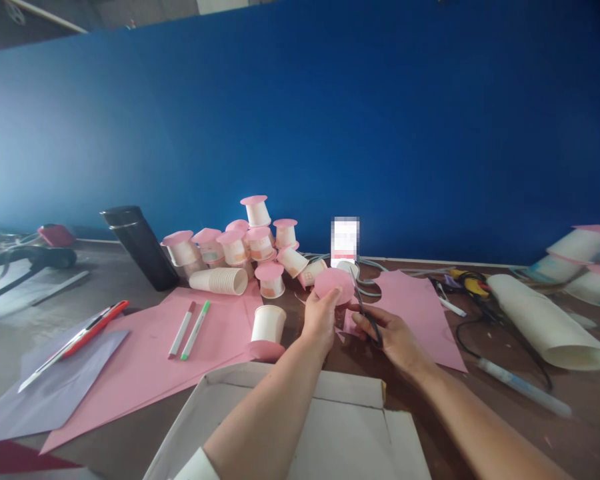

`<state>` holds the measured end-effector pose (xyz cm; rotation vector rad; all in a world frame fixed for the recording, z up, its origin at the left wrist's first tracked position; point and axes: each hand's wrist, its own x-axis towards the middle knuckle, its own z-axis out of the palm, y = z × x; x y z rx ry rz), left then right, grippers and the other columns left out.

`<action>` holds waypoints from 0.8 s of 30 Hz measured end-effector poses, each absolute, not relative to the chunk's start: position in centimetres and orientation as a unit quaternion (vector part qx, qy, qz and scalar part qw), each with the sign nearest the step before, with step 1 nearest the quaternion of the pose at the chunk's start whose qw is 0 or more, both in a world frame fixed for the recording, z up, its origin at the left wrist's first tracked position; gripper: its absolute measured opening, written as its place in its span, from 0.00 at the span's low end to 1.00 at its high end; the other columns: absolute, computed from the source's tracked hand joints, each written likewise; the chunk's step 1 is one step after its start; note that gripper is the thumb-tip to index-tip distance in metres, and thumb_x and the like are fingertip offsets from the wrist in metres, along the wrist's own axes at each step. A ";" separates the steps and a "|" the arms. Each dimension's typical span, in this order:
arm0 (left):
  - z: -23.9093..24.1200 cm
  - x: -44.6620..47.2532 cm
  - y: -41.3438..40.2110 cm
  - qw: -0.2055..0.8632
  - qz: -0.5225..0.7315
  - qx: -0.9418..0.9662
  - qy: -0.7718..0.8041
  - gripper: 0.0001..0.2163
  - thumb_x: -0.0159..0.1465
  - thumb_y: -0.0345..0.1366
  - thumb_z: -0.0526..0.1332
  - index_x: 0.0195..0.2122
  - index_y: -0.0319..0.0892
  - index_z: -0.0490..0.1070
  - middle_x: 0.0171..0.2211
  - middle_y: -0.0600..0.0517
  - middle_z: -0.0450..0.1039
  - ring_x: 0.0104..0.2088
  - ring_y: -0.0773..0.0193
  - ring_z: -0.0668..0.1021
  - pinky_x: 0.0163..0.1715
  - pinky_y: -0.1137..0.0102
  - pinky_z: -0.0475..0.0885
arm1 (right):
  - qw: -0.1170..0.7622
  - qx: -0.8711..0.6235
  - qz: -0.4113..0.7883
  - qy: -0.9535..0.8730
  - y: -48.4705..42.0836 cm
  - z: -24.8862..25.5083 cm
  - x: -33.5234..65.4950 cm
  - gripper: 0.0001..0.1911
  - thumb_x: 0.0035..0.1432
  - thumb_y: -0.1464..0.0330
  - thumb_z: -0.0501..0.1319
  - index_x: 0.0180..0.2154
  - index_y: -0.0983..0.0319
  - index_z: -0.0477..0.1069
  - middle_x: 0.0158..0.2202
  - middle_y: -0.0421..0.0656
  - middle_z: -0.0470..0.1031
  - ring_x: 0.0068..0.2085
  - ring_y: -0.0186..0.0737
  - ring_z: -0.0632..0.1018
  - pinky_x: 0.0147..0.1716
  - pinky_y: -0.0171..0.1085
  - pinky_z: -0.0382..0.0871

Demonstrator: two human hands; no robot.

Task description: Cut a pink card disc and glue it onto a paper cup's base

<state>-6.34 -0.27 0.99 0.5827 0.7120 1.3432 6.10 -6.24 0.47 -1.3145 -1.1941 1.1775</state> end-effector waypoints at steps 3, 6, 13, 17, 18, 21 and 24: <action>0.9 -6.3 -0.2 0.689 0.595 0.263 0.319 0.17 0.48 0.36 0.70 0.37 0.36 0.71 0.26 0.49 0.75 0.23 0.64 0.76 0.23 0.71 0.70 | 0.478 -0.543 0.486 -0.490 -6.2 0.5 6.1 0.26 0.52 0.53 0.68 0.50 0.59 0.76 0.24 0.37 0.71 0.23 0.32 0.69 0.22 0.33 0.60; 0.9 -6.3 -0.2 0.689 0.597 0.261 0.318 0.17 0.47 0.36 0.70 0.37 0.36 0.71 0.26 0.49 0.75 0.23 0.63 0.76 0.24 0.70 0.71 | 0.475 -0.545 0.481 -0.495 -6.2 0.5 6.2 0.28 0.51 0.53 0.68 0.50 0.60 0.76 0.24 0.38 0.71 0.23 0.32 0.69 0.22 0.33 0.61; 0.9 -6.2 -0.2 0.682 0.604 0.262 0.318 0.18 0.47 0.37 0.70 0.37 0.34 0.71 0.25 0.49 0.74 0.23 0.63 0.76 0.23 0.71 0.69 | 0.476 -0.547 0.479 -0.494 -6.1 0.2 6.2 0.30 0.52 0.53 0.67 0.52 0.63 0.75 0.24 0.39 0.70 0.24 0.33 0.69 0.22 0.32 0.60; 0.9 -6.2 -0.2 0.686 0.606 0.250 0.316 0.18 0.46 0.36 0.71 0.37 0.35 0.70 0.26 0.49 0.74 0.23 0.64 0.76 0.23 0.72 0.70 | 0.478 -0.544 0.481 -0.494 -6.2 0.2 6.1 0.30 0.52 0.53 0.67 0.52 0.63 0.75 0.25 0.39 0.70 0.25 0.33 0.69 0.23 0.32 0.61; 0.9 -6.2 -0.2 0.687 0.606 0.250 0.314 0.18 0.46 0.36 0.71 0.36 0.35 0.70 0.26 0.49 0.74 0.23 0.64 0.76 0.23 0.72 0.70 | 0.479 -0.544 0.479 -0.495 -6.2 0.2 6.1 0.30 0.52 0.53 0.67 0.52 0.63 0.75 0.25 0.39 0.70 0.25 0.33 0.69 0.23 0.32 0.61; 0.9 -6.2 -0.2 0.690 0.603 0.250 0.312 0.18 0.46 0.36 0.71 0.36 0.35 0.70 0.26 0.49 0.74 0.23 0.65 0.76 0.23 0.72 0.70 | 0.472 -0.549 0.473 -0.503 -6.2 0.3 6.1 0.29 0.53 0.53 0.66 0.52 0.64 0.74 0.25 0.39 0.70 0.25 0.33 0.68 0.23 0.32 0.60; 1.0 -6.2 -0.2 0.692 0.603 0.246 0.314 0.17 0.47 0.35 0.70 0.36 0.35 0.70 0.26 0.49 0.74 0.23 0.65 0.76 0.23 0.72 0.70 | 0.468 -0.551 0.464 -0.512 -6.1 0.3 6.2 0.29 0.54 0.53 0.66 0.52 0.64 0.74 0.24 0.39 0.70 0.25 0.32 0.68 0.23 0.32 0.59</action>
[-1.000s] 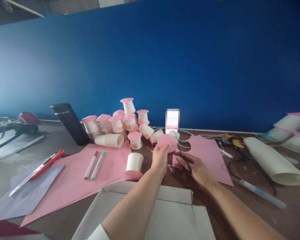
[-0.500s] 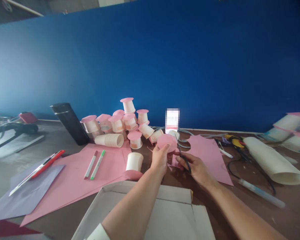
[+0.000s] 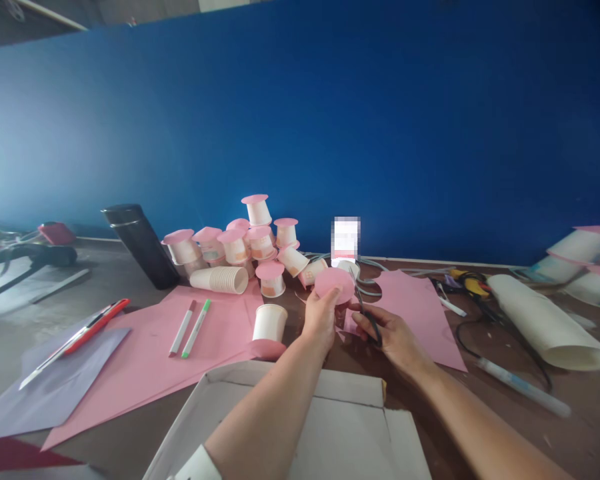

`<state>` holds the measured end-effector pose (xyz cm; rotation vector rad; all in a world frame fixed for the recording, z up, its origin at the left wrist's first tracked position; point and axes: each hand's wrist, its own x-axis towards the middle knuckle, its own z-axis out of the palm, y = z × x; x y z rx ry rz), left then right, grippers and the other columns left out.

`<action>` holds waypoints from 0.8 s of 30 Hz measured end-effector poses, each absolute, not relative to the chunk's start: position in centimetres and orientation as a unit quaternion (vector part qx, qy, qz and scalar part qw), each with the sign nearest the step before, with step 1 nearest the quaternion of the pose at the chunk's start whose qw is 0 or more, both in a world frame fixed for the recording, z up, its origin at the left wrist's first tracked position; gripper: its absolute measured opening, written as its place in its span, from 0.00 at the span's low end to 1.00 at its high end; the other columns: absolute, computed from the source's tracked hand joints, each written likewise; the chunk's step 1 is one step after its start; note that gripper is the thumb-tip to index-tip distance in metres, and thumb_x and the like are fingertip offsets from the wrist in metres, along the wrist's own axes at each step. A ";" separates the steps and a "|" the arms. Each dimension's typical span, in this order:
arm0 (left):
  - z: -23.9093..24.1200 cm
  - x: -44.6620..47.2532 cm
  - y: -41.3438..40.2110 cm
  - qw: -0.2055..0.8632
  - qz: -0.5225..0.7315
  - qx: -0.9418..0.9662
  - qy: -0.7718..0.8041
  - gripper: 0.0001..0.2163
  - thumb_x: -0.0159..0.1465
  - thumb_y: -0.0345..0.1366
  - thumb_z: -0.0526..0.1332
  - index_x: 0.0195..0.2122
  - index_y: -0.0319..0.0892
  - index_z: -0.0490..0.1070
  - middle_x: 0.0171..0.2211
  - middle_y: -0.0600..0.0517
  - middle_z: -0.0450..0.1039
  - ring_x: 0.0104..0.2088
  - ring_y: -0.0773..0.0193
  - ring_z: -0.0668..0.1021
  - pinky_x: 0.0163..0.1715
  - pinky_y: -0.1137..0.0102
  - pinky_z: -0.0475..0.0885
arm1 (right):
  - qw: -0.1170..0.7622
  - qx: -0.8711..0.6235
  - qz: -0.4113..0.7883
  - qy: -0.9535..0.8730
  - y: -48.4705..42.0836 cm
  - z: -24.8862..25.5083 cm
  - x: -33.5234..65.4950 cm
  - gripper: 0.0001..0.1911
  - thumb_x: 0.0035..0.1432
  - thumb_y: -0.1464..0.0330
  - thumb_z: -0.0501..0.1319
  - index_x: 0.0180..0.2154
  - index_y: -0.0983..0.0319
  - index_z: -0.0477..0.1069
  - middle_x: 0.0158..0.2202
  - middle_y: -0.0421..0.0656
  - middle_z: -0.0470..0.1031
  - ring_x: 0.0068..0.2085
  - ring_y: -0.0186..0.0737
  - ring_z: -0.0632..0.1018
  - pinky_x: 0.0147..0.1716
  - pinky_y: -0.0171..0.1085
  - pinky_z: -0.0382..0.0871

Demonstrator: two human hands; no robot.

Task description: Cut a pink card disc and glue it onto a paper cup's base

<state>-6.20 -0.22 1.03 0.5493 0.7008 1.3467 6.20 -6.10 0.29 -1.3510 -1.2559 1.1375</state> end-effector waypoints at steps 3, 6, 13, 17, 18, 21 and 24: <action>1.2 -6.2 -0.3 0.694 0.602 0.239 0.315 0.16 0.47 0.34 0.70 0.36 0.35 0.70 0.26 0.50 0.74 0.23 0.65 0.76 0.23 0.73 0.70 | 0.467 -0.550 0.461 -0.517 -6.0 0.1 6.2 0.30 0.53 0.53 0.66 0.52 0.64 0.74 0.24 0.38 0.69 0.24 0.32 0.67 0.22 0.32 0.58; 1.2 -6.2 -0.2 0.695 0.603 0.237 0.311 0.15 0.48 0.33 0.70 0.36 0.35 0.70 0.25 0.50 0.74 0.23 0.66 0.76 0.23 0.73 0.71 | 0.468 -0.549 0.460 -0.519 -5.9 0.0 6.3 0.30 0.53 0.52 0.66 0.53 0.64 0.74 0.24 0.38 0.69 0.24 0.32 0.67 0.22 0.32 0.58; 0.9 -6.4 0.0 0.709 0.603 0.207 0.301 0.18 0.48 0.31 0.71 0.40 0.36 0.70 0.32 0.48 0.76 0.27 0.66 0.77 0.28 0.72 0.74 | 0.472 -0.552 0.462 -0.509 -6.0 -0.1 6.4 0.28 0.55 0.51 0.64 0.52 0.61 0.74 0.25 0.39 0.70 0.24 0.31 0.67 0.21 0.32 0.57; 0.8 -6.4 0.0 0.707 0.602 0.218 0.301 0.18 0.47 0.31 0.72 0.38 0.36 0.71 0.30 0.48 0.76 0.26 0.66 0.77 0.27 0.73 0.73 | 0.476 -0.549 0.476 -0.496 -6.0 0.0 6.4 0.28 0.55 0.51 0.64 0.52 0.60 0.74 0.25 0.38 0.70 0.23 0.30 0.66 0.21 0.31 0.56; 0.8 -6.5 0.0 0.705 0.601 0.220 0.305 0.17 0.47 0.31 0.72 0.38 0.36 0.71 0.29 0.48 0.76 0.25 0.67 0.76 0.26 0.74 0.72 | 0.477 -0.546 0.479 -0.495 -6.0 0.1 6.4 0.28 0.55 0.51 0.64 0.51 0.60 0.74 0.25 0.38 0.70 0.23 0.30 0.65 0.21 0.31 0.56; 0.7 -6.5 0.2 0.698 0.600 0.224 0.320 0.16 0.47 0.31 0.72 0.35 0.37 0.71 0.28 0.49 0.75 0.25 0.69 0.75 0.26 0.75 0.71 | 0.481 -0.534 0.487 -0.497 -6.1 0.2 6.4 0.28 0.55 0.51 0.64 0.51 0.61 0.74 0.25 0.38 0.70 0.23 0.30 0.65 0.21 0.31 0.55; 0.5 -6.5 0.3 0.688 0.605 0.232 0.326 0.14 0.47 0.31 0.71 0.34 0.37 0.71 0.29 0.49 0.75 0.27 0.68 0.76 0.28 0.75 0.71 | 0.485 -0.519 0.498 -0.497 -6.2 0.4 6.4 0.27 0.56 0.52 0.64 0.52 0.61 0.74 0.26 0.38 0.70 0.23 0.29 0.64 0.22 0.31 0.55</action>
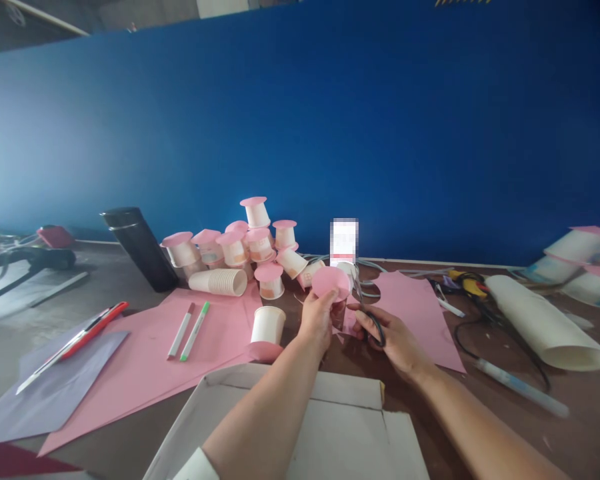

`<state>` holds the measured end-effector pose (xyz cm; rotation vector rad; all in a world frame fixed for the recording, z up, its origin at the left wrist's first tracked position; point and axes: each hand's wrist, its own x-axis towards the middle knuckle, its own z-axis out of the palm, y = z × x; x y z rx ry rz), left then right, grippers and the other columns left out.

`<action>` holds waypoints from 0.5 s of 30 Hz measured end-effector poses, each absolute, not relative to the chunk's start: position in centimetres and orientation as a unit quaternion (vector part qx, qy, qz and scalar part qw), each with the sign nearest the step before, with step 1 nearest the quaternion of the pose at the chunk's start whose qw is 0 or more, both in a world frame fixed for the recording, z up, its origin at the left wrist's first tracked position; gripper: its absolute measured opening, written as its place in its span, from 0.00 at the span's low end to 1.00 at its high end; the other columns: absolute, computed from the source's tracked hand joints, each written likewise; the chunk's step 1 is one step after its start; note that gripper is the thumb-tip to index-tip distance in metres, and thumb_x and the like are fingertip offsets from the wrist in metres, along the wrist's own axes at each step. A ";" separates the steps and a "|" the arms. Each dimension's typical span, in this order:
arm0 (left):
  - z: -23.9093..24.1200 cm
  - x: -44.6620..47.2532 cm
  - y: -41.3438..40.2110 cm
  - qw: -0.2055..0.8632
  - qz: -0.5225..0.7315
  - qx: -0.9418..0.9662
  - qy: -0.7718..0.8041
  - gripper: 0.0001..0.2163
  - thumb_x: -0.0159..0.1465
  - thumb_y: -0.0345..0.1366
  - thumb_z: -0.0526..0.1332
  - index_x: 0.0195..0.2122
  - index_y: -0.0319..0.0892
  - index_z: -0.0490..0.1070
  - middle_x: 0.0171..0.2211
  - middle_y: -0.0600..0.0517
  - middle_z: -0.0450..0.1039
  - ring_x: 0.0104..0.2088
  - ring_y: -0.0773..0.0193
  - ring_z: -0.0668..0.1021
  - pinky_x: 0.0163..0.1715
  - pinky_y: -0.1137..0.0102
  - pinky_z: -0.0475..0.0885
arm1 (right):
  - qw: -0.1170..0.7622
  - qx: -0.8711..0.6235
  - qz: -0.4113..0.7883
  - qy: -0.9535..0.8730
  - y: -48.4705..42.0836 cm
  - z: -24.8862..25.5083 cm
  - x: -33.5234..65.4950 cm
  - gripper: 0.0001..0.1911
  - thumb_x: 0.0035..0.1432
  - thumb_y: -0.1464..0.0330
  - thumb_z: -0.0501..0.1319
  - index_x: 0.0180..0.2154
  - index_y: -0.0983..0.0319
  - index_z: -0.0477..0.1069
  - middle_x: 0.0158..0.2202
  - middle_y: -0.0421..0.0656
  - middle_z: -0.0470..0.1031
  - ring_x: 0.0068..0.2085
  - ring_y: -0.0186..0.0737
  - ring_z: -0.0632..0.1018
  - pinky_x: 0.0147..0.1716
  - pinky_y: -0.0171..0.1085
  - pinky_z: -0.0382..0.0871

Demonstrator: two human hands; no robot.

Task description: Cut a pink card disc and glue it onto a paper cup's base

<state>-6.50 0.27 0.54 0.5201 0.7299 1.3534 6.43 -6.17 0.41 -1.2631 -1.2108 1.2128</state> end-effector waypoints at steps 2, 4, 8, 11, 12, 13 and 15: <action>0.5 -6.5 0.3 0.685 0.603 0.243 0.329 0.14 0.47 0.32 0.71 0.33 0.37 0.71 0.29 0.49 0.75 0.27 0.68 0.76 0.29 0.75 0.71 | 0.486 -0.513 0.506 -0.494 -6.3 0.5 6.4 0.26 0.56 0.52 0.65 0.51 0.61 0.74 0.26 0.38 0.70 0.24 0.28 0.64 0.22 0.31 0.55; 0.5 -6.5 0.2 0.682 0.602 0.252 0.330 0.14 0.46 0.33 0.71 0.33 0.37 0.71 0.28 0.49 0.75 0.26 0.68 0.76 0.28 0.74 0.70 | 0.487 -0.512 0.511 -0.489 -6.4 0.7 6.3 0.26 0.55 0.52 0.65 0.51 0.61 0.74 0.27 0.38 0.70 0.24 0.29 0.64 0.23 0.31 0.56; 0.6 -6.4 0.0 0.678 0.596 0.276 0.330 0.16 0.45 0.35 0.71 0.34 0.36 0.72 0.27 0.50 0.74 0.25 0.68 0.75 0.27 0.74 0.69 | 0.489 -0.513 0.519 -0.478 -6.5 0.9 6.1 0.28 0.53 0.51 0.66 0.50 0.61 0.74 0.27 0.39 0.70 0.24 0.30 0.65 0.23 0.32 0.58; 0.6 -6.4 -0.1 0.676 0.590 0.291 0.331 0.16 0.46 0.36 0.71 0.34 0.36 0.72 0.26 0.51 0.74 0.23 0.69 0.74 0.26 0.74 0.69 | 0.487 -0.513 0.520 -0.478 -6.5 0.9 6.1 0.28 0.53 0.51 0.66 0.51 0.61 0.74 0.27 0.39 0.70 0.23 0.30 0.65 0.23 0.32 0.58; 0.5 -6.4 -0.1 0.674 0.591 0.294 0.332 0.16 0.46 0.36 0.71 0.35 0.36 0.72 0.25 0.51 0.74 0.23 0.69 0.74 0.25 0.74 0.69 | 0.486 -0.515 0.517 -0.481 -6.5 1.0 6.1 0.29 0.53 0.51 0.66 0.51 0.61 0.74 0.27 0.39 0.70 0.23 0.30 0.65 0.23 0.32 0.58; 0.5 -6.4 -0.1 0.672 0.592 0.296 0.334 0.16 0.46 0.36 0.70 0.35 0.36 0.72 0.26 0.51 0.74 0.23 0.68 0.74 0.25 0.73 0.69 | 0.485 -0.518 0.513 -0.483 -6.5 1.0 6.1 0.29 0.53 0.51 0.65 0.51 0.61 0.74 0.27 0.39 0.70 0.23 0.30 0.66 0.23 0.32 0.58; 0.5 -6.3 -0.1 0.669 0.592 0.299 0.336 0.17 0.47 0.36 0.70 0.36 0.36 0.72 0.26 0.51 0.74 0.23 0.68 0.75 0.25 0.73 0.69 | 0.480 -0.525 0.507 -0.487 -6.5 1.0 6.1 0.29 0.53 0.50 0.65 0.51 0.60 0.74 0.27 0.39 0.71 0.24 0.31 0.66 0.23 0.32 0.58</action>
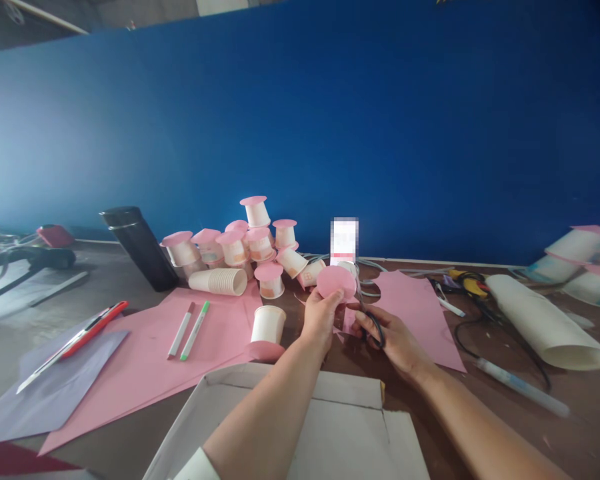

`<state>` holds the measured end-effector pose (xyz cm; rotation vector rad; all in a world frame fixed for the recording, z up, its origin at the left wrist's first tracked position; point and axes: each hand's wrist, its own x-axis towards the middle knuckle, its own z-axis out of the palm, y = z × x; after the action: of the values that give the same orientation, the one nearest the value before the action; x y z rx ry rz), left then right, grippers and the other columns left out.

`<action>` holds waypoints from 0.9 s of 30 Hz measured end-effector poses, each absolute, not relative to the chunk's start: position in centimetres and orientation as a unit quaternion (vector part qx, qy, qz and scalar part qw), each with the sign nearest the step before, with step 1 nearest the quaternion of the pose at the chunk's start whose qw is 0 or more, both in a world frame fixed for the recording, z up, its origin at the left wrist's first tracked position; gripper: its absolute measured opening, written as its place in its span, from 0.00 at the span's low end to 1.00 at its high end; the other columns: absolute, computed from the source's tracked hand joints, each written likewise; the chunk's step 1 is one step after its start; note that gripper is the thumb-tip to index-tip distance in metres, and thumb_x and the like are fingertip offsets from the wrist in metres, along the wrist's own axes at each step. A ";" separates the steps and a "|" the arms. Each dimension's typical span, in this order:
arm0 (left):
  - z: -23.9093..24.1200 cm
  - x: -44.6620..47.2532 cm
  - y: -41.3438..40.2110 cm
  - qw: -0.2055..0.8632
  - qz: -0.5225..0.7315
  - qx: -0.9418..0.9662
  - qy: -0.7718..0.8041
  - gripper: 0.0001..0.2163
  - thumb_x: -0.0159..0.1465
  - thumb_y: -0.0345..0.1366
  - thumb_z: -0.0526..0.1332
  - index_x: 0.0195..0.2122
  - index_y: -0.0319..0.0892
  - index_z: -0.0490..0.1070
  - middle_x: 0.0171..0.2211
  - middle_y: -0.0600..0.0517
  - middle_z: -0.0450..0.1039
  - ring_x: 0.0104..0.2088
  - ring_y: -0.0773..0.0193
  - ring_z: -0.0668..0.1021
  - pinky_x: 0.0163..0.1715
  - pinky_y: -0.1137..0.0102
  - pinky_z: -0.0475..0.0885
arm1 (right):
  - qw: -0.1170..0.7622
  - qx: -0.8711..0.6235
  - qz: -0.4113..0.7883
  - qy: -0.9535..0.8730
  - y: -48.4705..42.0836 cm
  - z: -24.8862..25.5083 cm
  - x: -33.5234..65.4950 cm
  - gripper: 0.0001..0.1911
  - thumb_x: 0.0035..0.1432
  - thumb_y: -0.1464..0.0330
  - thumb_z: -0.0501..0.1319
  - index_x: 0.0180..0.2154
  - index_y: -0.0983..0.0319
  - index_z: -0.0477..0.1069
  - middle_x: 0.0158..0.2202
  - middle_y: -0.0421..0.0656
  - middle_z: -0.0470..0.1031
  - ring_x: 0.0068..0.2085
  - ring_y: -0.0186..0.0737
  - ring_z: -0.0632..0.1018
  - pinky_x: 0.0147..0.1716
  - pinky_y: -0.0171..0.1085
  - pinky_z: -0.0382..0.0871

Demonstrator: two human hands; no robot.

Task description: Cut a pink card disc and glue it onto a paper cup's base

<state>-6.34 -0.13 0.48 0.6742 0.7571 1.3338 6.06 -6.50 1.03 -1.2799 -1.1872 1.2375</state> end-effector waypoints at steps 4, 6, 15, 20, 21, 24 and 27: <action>0.5 -6.3 -0.2 0.676 0.586 0.299 0.332 0.17 0.47 0.37 0.70 0.37 0.36 0.71 0.25 0.51 0.73 0.21 0.67 0.74 0.23 0.72 0.68 | 0.489 -0.526 0.502 -0.482 -6.4 0.9 6.0 0.30 0.52 0.49 0.66 0.51 0.60 0.75 0.27 0.40 0.71 0.25 0.32 0.68 0.24 0.32 0.60; 0.5 -6.3 -0.2 0.676 0.585 0.301 0.331 0.18 0.46 0.36 0.70 0.37 0.36 0.71 0.25 0.51 0.74 0.21 0.67 0.74 0.23 0.72 0.69 | 0.493 -0.523 0.500 -0.482 -6.4 0.7 6.0 0.30 0.52 0.49 0.66 0.51 0.60 0.75 0.27 0.40 0.71 0.26 0.33 0.69 0.25 0.33 0.61; 1.2 -6.3 -0.6 0.685 0.578 0.294 0.333 0.18 0.46 0.35 0.70 0.37 0.36 0.70 0.24 0.50 0.74 0.20 0.65 0.75 0.20 0.72 0.69 | 0.493 -0.524 0.495 -0.488 -6.2 0.0 6.4 0.28 0.51 0.53 0.68 0.51 0.60 0.75 0.27 0.39 0.71 0.27 0.34 0.70 0.26 0.33 0.61; 1.2 -6.3 -0.6 0.682 0.583 0.291 0.334 0.18 0.45 0.34 0.70 0.37 0.36 0.71 0.24 0.51 0.73 0.20 0.66 0.74 0.20 0.73 0.68 | 0.486 -0.526 0.497 -0.490 -6.2 0.0 6.5 0.28 0.53 0.54 0.67 0.53 0.59 0.74 0.27 0.39 0.71 0.27 0.34 0.70 0.25 0.33 0.61; 1.2 -6.3 -0.6 0.680 0.583 0.292 0.337 0.18 0.45 0.35 0.70 0.37 0.36 0.71 0.23 0.51 0.73 0.19 0.66 0.74 0.19 0.73 0.67 | 0.486 -0.528 0.496 -0.489 -6.2 0.0 6.5 0.28 0.53 0.53 0.67 0.53 0.59 0.74 0.27 0.39 0.71 0.27 0.34 0.70 0.25 0.33 0.61; 1.2 -6.3 -0.5 0.680 0.578 0.294 0.342 0.19 0.46 0.35 0.70 0.38 0.36 0.71 0.23 0.51 0.73 0.19 0.65 0.73 0.19 0.73 0.66 | 0.489 -0.533 0.490 -0.487 -6.2 0.1 6.4 0.29 0.52 0.52 0.67 0.52 0.59 0.74 0.27 0.39 0.71 0.27 0.35 0.70 0.25 0.33 0.61; 1.2 -6.3 -0.6 0.683 0.572 0.294 0.346 0.19 0.46 0.35 0.70 0.38 0.36 0.71 0.23 0.50 0.73 0.19 0.66 0.73 0.18 0.73 0.65 | 0.489 -0.539 0.483 -0.486 -6.2 0.2 6.3 0.29 0.51 0.50 0.66 0.51 0.59 0.75 0.27 0.39 0.71 0.26 0.35 0.70 0.25 0.33 0.61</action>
<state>-6.31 -0.59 1.23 0.6589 0.7768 1.2836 6.27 -6.22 0.20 -1.3092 -1.1815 1.1745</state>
